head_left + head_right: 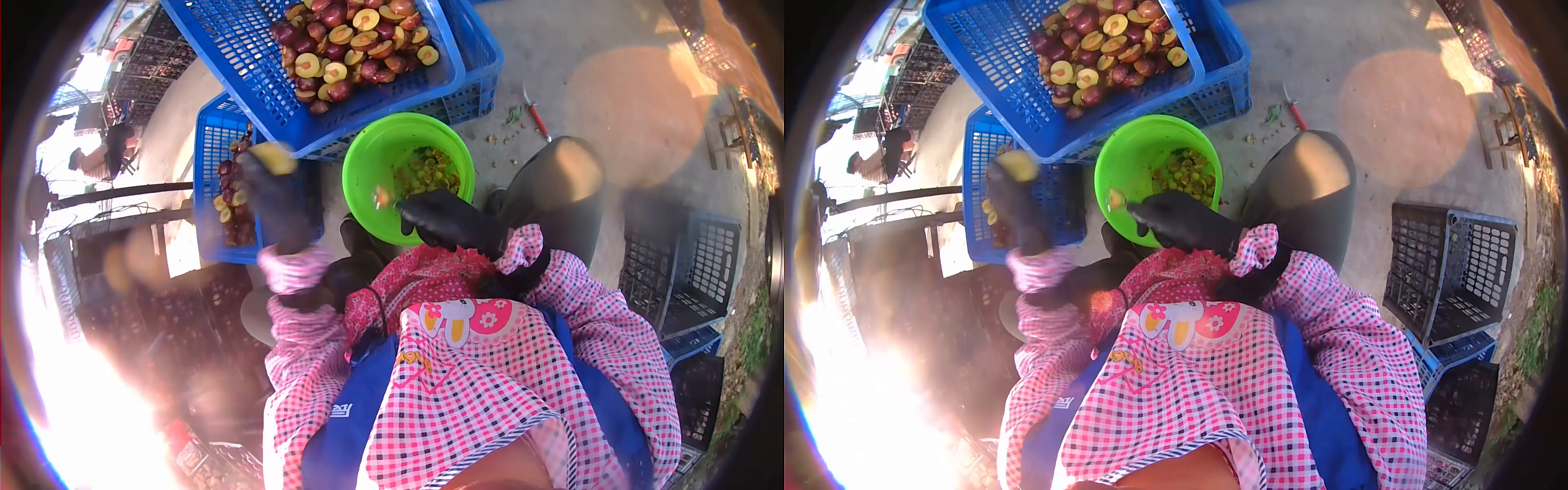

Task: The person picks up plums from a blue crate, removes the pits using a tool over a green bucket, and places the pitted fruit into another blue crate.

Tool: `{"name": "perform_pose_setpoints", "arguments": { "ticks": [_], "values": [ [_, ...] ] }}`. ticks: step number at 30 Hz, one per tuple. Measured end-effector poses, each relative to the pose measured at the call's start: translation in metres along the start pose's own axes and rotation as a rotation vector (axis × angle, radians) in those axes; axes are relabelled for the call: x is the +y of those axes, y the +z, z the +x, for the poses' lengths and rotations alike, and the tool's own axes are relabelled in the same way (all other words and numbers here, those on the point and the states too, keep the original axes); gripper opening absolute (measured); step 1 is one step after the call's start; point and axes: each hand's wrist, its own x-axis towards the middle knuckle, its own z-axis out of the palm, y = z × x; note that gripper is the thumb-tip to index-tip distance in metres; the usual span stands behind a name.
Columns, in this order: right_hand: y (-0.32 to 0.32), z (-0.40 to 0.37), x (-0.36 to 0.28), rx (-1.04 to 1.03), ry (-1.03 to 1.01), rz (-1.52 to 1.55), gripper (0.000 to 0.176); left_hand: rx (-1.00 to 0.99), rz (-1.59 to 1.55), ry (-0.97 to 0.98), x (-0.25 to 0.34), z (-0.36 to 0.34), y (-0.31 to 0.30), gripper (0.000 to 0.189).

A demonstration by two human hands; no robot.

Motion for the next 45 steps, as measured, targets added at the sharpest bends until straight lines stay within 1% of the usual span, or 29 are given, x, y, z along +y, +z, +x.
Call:
{"name": "perform_pose_setpoints", "arguments": {
  "ticks": [1,2,3,5,7,9,10,11,12,14,15,17,18,19,20,21,22,23,25,27,28,29,31,32,39,41,42,44,45],
  "values": [
    [0.0,0.005,0.008,0.004,-0.004,0.002,0.057,0.003,0.267,-0.055,-0.002,0.029,-0.028,0.042],
    [0.002,0.015,0.024,0.076,-0.141,-0.166,0.058,0.006,0.532,-0.108,0.021,0.059,-0.049,0.045],
    [0.005,0.019,0.027,0.141,-0.276,-0.337,0.058,0.008,0.532,-0.108,0.014,0.065,-0.047,0.045],
    [0.002,0.025,0.025,0.188,-0.308,-0.385,0.056,-0.085,0.394,0.243,-0.006,0.081,-0.026,0.047],
    [0.002,0.022,0.014,0.249,-0.333,-0.421,0.055,-0.323,0.206,0.172,0.001,0.086,0.028,0.047],
    [0.001,0.011,-0.004,0.218,-0.046,-0.215,0.047,-0.559,0.293,0.191,0.011,0.094,0.086,0.045],
    [0.0,0.011,0.0,0.227,-0.046,-0.219,0.047,-0.612,0.323,0.278,-0.005,0.102,0.118,0.045],
    [-0.001,0.012,0.007,0.246,-0.129,-0.236,0.045,-0.664,0.353,0.367,-0.022,0.105,0.147,0.045],
    [-0.002,0.014,0.012,0.265,-0.213,-0.251,0.043,-0.733,0.438,0.337,-0.021,0.108,0.161,0.046],
    [-0.003,0.015,0.015,0.295,-0.241,-0.25,0.042,-0.858,0.55,0.268,-0.022,0.109,0.185,0.041],
    [-0.003,0.016,0.015,0.313,-0.27,-0.25,0.041,-0.86,0.544,0.275,-0.024,0.111,0.193,0.041],
    [-0.006,0.019,0.015,0.333,-0.281,-0.243,0.042,-0.878,0.618,0.418,-0.029,0.115,0.199,0.04],
    [-0.007,0.02,0.014,0.377,-0.241,-0.196,0.041,-0.751,0.486,0.502,-0.035,0.11,0.195,0.039],
    [-0.008,0.019,0.013,0.419,-0.202,-0.148,0.04,-0.753,0.488,0.5,-0.026,0.108,0.186,0.039],
    [-0.01,0.019,0.01,0.416,-0.203,-0.144,0.04,-0.807,0.245,0.219,-0.013,0.108,0.178,0.032],
    [-0.011,0.019,0.007,0.486,-0.233,-0.135,0.04,-0.844,0.004,-0.066,0.0,0.104,0.166,0.026],
    [-0.01,0.019,0.007,0.553,-0.258,-0.125,0.04,-0.914,-0.415,-0.357,0.012,0.087,0.144,0.026],
    [-0.009,0.021,0.007,0.543,-0.257,-0.121,0.04,-0.936,-0.842,-0.646,0.027,0.067,0.12,0.027],
    [-0.007,0.026,0.007,0.68,-0.45,-0.209,0.039,-0.966,-0.955,-0.706,0.058,0.03,0.079,0.026],
    [-0.001,0.025,0.003,0.658,-0.459,-0.231,0.038,-0.803,-0.927,-0.842,0.08,-0.009,0.063,0.031],
    [0.001,0.024,0.003,0.646,-0.474,-0.258,0.037,-0.807,-0.892,-0.882,0.081,-0.022,0.059,0.042],
    [0.002,0.023,0.004,0.641,-0.469,-0.257,0.037,-0.805,-0.89,-0.888,0.082,-0.03,0.053,0.042],
    [0.004,0.021,0.008,0.615,-0.552,-0.349,0.036,-0.863,-0.942,-0.83,0.085,-0.043,0.044,0.048],
    [0.004,0.02,0.008,0.613,-0.555,-0.351,0.036,-0.834,-0.952,-0.828,0.09,-0.046,0.042,0.053],
    [0.005,0.02,0.009,0.601,-0.556,-0.342,0.036,-0.854,-0.934,-0.707,0.092,-0.051,0.043,0.059],
    [0.003,0.021,0.01,0.586,-0.552,-0.352,0.036,-0.729,-1.001,-0.719,0.099,-0.056,0.046,0.058],
    [0.002,0.023,0.013,0.563,-0.537,-0.358,0.036,-0.73,-1.0,-0.722,0.101,-0.06,0.047,0.058],
    [0.0,0.025,0.017,0.537,-0.519,-0.366,0.036,-0.682,-0.711,-0.274,0.103,-0.065,0.048,0.057],
    [-0.002,0.026,0.019,0.51,-0.624,-0.455,0.035,-0.682,-0.712,-0.277,0.101,-0.063,0.048,0.057]
  ]
}}
